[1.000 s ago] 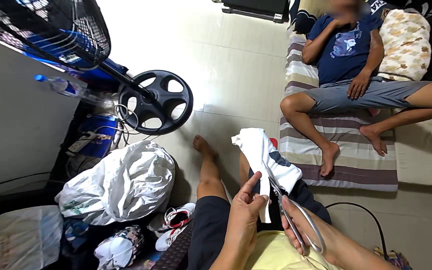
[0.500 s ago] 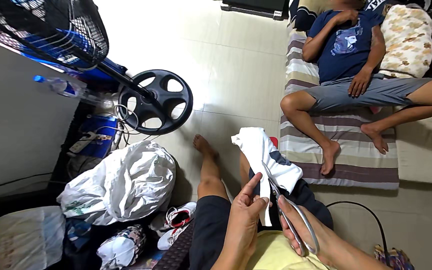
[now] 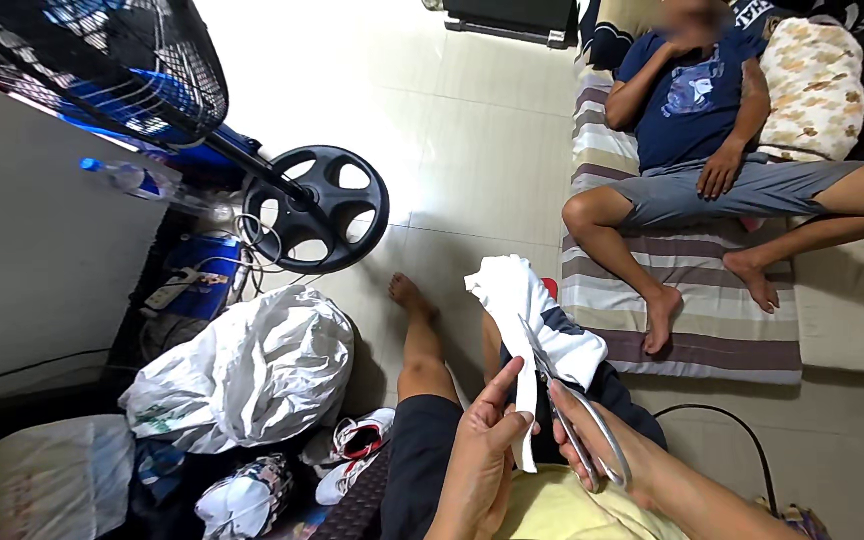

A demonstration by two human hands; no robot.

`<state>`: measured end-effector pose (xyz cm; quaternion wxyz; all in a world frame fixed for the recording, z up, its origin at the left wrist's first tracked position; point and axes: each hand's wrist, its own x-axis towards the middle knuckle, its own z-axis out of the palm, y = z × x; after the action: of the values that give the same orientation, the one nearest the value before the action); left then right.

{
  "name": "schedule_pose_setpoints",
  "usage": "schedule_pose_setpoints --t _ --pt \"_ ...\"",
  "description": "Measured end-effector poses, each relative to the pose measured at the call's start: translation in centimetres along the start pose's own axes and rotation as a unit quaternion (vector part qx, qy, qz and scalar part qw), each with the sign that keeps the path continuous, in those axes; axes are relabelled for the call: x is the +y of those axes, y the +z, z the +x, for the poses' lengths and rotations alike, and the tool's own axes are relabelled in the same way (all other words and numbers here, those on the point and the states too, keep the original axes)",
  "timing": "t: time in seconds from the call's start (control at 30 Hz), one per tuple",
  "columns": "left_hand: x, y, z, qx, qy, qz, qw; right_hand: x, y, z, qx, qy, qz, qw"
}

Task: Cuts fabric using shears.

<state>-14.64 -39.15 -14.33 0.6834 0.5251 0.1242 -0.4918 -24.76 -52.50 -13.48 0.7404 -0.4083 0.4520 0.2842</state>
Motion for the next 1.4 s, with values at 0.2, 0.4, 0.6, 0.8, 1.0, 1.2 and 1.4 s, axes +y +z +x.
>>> schedule_pose_setpoints --t 0.2,0.4,0.6,0.8,1.0,1.2,1.4 --pt "0.1 0.1 -0.1 -0.008 -0.004 -0.007 1.0 0.2 0.6 -0.1 0.012 -0.004 0.01 1.0" --pt "0.4 0.1 -0.5 -0.012 0.003 -0.015 1.0 0.1 0.7 0.0 0.016 -0.011 0.038 0.999" --pt "-0.7 -1.5 1.5 -0.017 0.038 0.094 0.995 -0.2 -0.2 -0.3 -0.011 0.002 0.012 1.0" --pt "0.2 -2.9 5.6 -0.075 -0.017 0.367 0.927 0.5 -1.6 -0.7 -0.025 0.015 0.016 0.999" --pt "1.7 -0.1 7.9 0.087 0.082 0.299 0.947 0.8 -1.9 -0.3 -0.033 0.007 0.015 0.999" --pt "2.3 2.5 8.6 0.118 0.094 0.497 0.854 1.0 -1.9 -0.1 -0.029 0.007 0.018 0.999" --pt "0.9 2.3 9.6 0.103 0.061 0.457 0.881 1.5 -1.9 -0.6 -0.016 -0.012 0.02 1.0"
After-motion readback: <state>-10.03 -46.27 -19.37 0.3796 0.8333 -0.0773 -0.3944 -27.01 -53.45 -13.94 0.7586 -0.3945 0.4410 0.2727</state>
